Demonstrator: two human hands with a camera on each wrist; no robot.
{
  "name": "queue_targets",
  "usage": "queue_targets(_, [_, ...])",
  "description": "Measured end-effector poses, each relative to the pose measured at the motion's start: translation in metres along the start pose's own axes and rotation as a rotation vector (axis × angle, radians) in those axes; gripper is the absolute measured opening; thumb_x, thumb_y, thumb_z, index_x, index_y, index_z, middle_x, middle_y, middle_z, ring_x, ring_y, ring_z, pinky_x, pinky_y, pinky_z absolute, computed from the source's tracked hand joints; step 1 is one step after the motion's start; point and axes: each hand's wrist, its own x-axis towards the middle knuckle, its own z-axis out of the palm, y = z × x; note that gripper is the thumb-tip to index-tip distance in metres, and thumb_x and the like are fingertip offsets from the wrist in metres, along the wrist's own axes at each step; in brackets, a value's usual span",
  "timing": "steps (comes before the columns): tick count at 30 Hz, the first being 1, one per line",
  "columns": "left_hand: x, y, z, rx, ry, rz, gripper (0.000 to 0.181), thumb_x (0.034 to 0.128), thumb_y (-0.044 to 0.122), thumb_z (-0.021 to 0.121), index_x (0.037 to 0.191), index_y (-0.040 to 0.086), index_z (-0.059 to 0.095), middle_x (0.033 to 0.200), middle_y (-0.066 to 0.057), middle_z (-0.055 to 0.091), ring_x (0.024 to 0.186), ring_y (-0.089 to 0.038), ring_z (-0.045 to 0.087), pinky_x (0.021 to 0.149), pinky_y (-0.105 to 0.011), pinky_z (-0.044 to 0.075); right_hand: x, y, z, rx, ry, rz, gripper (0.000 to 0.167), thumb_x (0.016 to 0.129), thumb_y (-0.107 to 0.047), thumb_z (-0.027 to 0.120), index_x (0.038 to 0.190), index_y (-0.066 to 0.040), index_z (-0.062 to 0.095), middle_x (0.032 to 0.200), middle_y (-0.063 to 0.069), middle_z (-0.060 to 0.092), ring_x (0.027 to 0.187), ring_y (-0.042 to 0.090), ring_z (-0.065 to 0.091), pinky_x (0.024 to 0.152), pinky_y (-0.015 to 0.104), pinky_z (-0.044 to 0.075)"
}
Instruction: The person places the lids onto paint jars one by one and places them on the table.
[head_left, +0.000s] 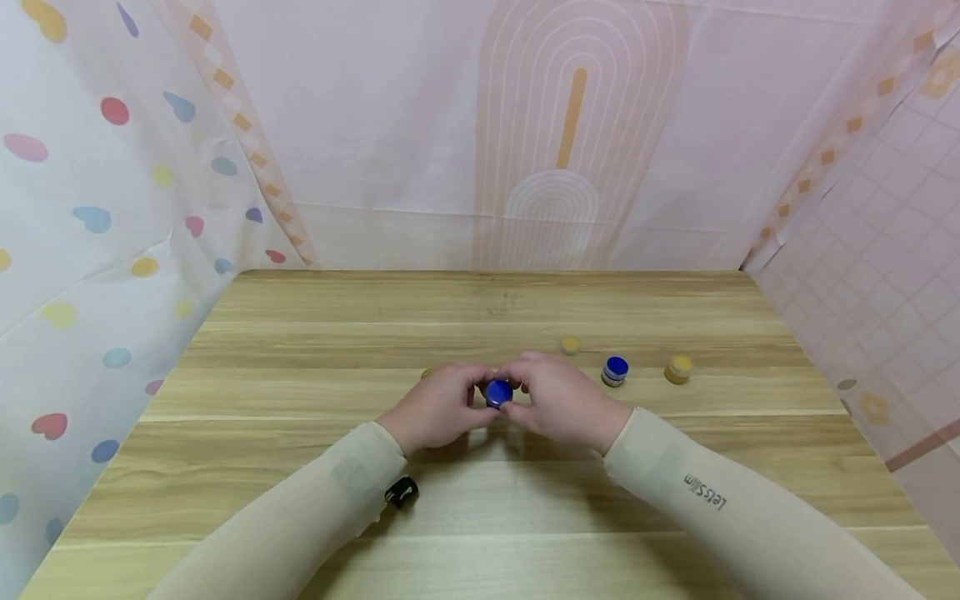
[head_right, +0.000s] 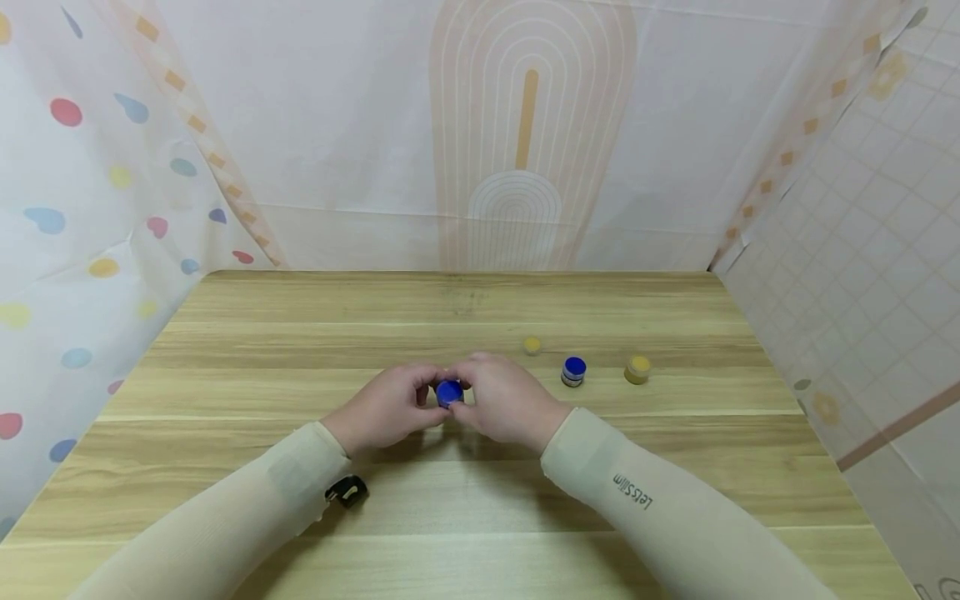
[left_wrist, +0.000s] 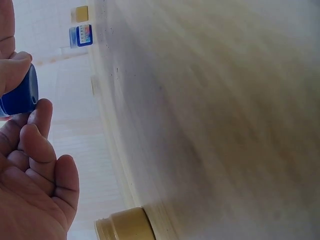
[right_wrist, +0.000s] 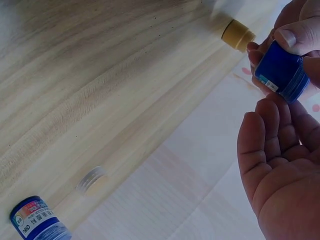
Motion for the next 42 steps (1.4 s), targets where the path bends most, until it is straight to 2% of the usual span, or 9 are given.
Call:
queue_targets(7, [0.0009, -0.0021, 0.003, 0.008, -0.001, 0.006, 0.025, 0.0927, 0.026, 0.081, 0.115, 0.017, 0.074, 0.086, 0.009, 0.064, 0.067, -0.01, 0.053, 0.059, -0.024, 0.044, -0.0002, 0.0012, 0.0035, -0.007, 0.008, 0.054, 0.027, 0.094, -0.026, 0.081, 0.113, -0.009, 0.071, 0.102, 0.0, 0.069, 0.092, 0.017, 0.063, 0.084, 0.034, 0.055])
queue_targets(14, [0.0004, -0.0022, 0.0022, -0.001, -0.007, -0.006, 0.022, 0.0927, 0.027, 0.081, 0.111, 0.018, 0.072, 0.081, 0.005, 0.061, 0.065, -0.011, 0.051, 0.056, -0.025, 0.042, 0.0001, 0.0029, 0.0039, -0.004, 0.007, 0.018, 0.036, 0.094, -0.023, 0.081, 0.124, -0.006, 0.071, 0.114, 0.003, 0.072, 0.102, 0.021, 0.068, 0.09, 0.037, 0.058])
queue_targets(19, [0.0002, -0.002, 0.0016, -0.009, -0.002, -0.002, 0.023, 0.0919, 0.026, 0.082, 0.111, 0.017, 0.072, 0.079, 0.003, 0.06, 0.062, -0.01, 0.05, 0.054, -0.025, 0.041, 0.0001, 0.002, 0.0011, 0.002, -0.004, 0.0, 0.037, 0.095, -0.019, 0.078, 0.128, -0.005, 0.071, 0.118, 0.004, 0.072, 0.103, 0.024, 0.069, 0.09, 0.037, 0.058])
queue_targets(26, [0.0005, -0.0005, 0.0016, 0.006, 0.006, -0.005, 0.029, 0.0913, 0.025, 0.083, 0.118, 0.018, 0.074, 0.085, 0.006, 0.063, 0.066, -0.01, 0.052, 0.057, -0.024, 0.043, 0.001, 0.0018, 0.0012, 0.005, -0.008, 0.029, 0.033, 0.095, -0.02, 0.079, 0.124, -0.006, 0.072, 0.111, 0.002, 0.071, 0.101, 0.024, 0.068, 0.089, 0.036, 0.057])
queue_targets(33, [0.0008, -0.002, 0.003, 0.021, 0.004, 0.018, 0.025, 0.0912, 0.022, 0.081, 0.116, 0.018, 0.074, 0.092, 0.008, 0.067, 0.07, -0.01, 0.055, 0.062, -0.025, 0.046, -0.0006, 0.0, 0.0048, 0.04, 0.0, 0.059, 0.023, 0.094, -0.022, 0.08, 0.111, -0.009, 0.071, 0.099, -0.001, 0.068, 0.093, 0.02, 0.063, 0.084, 0.034, 0.053])
queue_targets(39, [0.0007, -0.0014, 0.0023, 0.011, -0.009, 0.005, 0.025, 0.0924, 0.023, 0.08, 0.115, 0.018, 0.073, 0.087, 0.007, 0.064, 0.067, -0.011, 0.053, 0.059, -0.025, 0.045, -0.0018, 0.0024, 0.005, 0.014, -0.015, 0.038, 0.034, 0.096, -0.024, 0.078, 0.124, -0.007, 0.07, 0.112, 0.002, 0.071, 0.101, 0.022, 0.066, 0.089, 0.037, 0.056])
queue_targets(42, [0.0003, -0.0008, 0.0018, 0.011, -0.012, -0.002, 0.024, 0.0924, 0.024, 0.08, 0.115, 0.018, 0.073, 0.085, 0.007, 0.063, 0.067, -0.011, 0.053, 0.058, -0.025, 0.044, -0.0021, 0.0018, 0.0041, -0.005, -0.015, 0.021, 0.035, 0.096, -0.023, 0.078, 0.125, -0.006, 0.07, 0.115, 0.004, 0.072, 0.104, 0.024, 0.069, 0.092, 0.039, 0.057])
